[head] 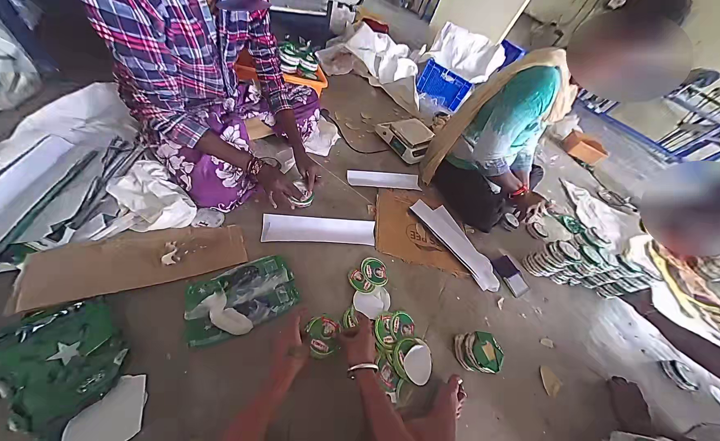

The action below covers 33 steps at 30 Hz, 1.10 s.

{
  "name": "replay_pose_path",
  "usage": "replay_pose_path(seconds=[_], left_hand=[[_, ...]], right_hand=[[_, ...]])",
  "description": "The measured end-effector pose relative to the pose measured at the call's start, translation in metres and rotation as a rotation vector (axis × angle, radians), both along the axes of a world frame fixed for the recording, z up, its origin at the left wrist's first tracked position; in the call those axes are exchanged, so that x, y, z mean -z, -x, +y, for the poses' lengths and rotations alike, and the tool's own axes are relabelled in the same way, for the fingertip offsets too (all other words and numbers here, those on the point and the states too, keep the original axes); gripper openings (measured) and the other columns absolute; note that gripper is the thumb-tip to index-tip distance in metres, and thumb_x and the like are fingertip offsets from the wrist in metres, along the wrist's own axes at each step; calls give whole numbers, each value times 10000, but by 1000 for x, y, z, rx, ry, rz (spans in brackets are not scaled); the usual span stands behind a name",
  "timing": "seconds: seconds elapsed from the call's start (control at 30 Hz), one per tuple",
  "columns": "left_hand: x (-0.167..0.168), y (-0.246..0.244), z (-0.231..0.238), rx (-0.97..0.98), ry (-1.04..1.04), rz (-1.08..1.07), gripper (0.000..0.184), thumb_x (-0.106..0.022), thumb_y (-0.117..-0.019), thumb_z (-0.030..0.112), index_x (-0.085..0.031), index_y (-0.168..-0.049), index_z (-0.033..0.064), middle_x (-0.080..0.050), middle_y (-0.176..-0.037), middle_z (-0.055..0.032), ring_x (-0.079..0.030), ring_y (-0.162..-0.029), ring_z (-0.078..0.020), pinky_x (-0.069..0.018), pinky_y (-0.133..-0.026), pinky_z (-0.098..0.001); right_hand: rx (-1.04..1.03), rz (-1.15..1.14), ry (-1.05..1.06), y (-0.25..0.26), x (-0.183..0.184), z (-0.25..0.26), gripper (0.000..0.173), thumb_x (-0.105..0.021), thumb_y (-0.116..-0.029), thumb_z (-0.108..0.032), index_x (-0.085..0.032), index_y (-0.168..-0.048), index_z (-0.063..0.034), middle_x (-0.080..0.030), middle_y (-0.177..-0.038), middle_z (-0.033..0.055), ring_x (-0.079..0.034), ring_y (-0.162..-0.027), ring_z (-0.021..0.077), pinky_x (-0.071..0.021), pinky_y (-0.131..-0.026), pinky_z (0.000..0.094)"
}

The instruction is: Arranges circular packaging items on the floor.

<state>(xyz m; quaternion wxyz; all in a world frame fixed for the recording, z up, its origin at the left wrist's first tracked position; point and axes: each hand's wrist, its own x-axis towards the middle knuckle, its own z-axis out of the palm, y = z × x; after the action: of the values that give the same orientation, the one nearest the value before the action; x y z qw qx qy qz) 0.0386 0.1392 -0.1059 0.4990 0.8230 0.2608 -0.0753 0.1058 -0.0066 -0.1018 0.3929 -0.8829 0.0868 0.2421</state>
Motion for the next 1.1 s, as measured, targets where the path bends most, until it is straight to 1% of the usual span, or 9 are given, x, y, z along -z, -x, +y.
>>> replay_pose_path(seconds=[0.23,0.37,0.47,0.6,0.77,0.83,0.93,1.0,1.1], left_hand=[[20,-3,-24,306,-426,-327,463,-566,-950,-49,-572,-1413,-33,-559,-1448,-270,-506,-1372,-473,-409,-1120,-604],[36,0,-38,571,-471,-182,707,-583,-983,257,-331,-1549,-82,-294,-1639,-263,-232,-1551,-401,-146,-1263,-525],[41,0,-43,622,-597,-111,829,-629,-960,364,-284,-1568,-82,-247,-1652,-277,-225,-1552,-410,-153,-1252,-546],[42,0,-44,610,-624,-113,1046,-750,-794,627,-379,-1569,31,-260,-1627,-324,-232,-1531,-473,-172,-1238,-587],[31,-3,-42,708,-557,-23,883,-724,-827,643,-413,-1573,288,-131,-1653,-344,-87,-1553,-498,-83,-1245,-619],[34,-3,-39,643,-498,-84,887,-808,-803,521,-464,-1545,175,-200,-1637,-343,-123,-1543,-511,-112,-1239,-636],[32,-5,-34,500,-447,-42,935,-879,-768,291,-420,-1549,59,-230,-1621,-351,-222,-1502,-545,-287,-1181,-647],[20,-8,-29,478,-452,60,973,-884,-780,266,-361,-1577,68,-278,-1596,-351,-343,-1442,-546,-381,-1124,-625],[19,-14,-21,493,-479,132,1154,-911,-737,304,-209,-1626,81,-282,-1594,-337,-373,-1429,-525,-409,-1115,-593]], right_hand=[[-42,12,101,-3,-9,4,832,-828,-853,-165,-373,-1545,-88,-734,-1091,146,-709,-994,331,-541,-902,541],[-59,37,154,-6,-6,3,852,-796,-878,-174,-317,-1581,-128,-721,-1136,157,-705,-1024,352,-545,-909,555],[-37,54,94,-8,-1,-3,922,-823,-845,-162,-287,-1595,-135,-716,-1132,145,-704,-1013,332,-552,-897,542],[103,-33,-187,-4,7,-28,862,-777,-878,-59,-261,-1561,39,-683,-1149,236,-694,-985,307,-559,-900,460],[199,-136,-213,15,-8,-70,751,-712,-941,-93,-290,-1547,47,-673,-1086,251,-683,-907,290,-558,-846,439],[169,-162,-235,28,-13,-81,735,-700,-948,-83,-291,-1540,65,-662,-1128,275,-687,-935,301,-565,-867,437],[152,-137,-275,57,-21,-95,701,-662,-958,-44,-280,-1529,99,-643,-1155,287,-674,-936,283,-555,-877,404],[169,-113,-315,75,-21,-101,705,-667,-961,-73,-282,-1528,95,-666,-1082,251,-666,-891,249,-547,-843,392],[172,-97,-389,88,-28,-104,702,-665,-976,-98,-279,-1537,72,-676,-1075,222,-658,-872,217,-543,-803,375]])
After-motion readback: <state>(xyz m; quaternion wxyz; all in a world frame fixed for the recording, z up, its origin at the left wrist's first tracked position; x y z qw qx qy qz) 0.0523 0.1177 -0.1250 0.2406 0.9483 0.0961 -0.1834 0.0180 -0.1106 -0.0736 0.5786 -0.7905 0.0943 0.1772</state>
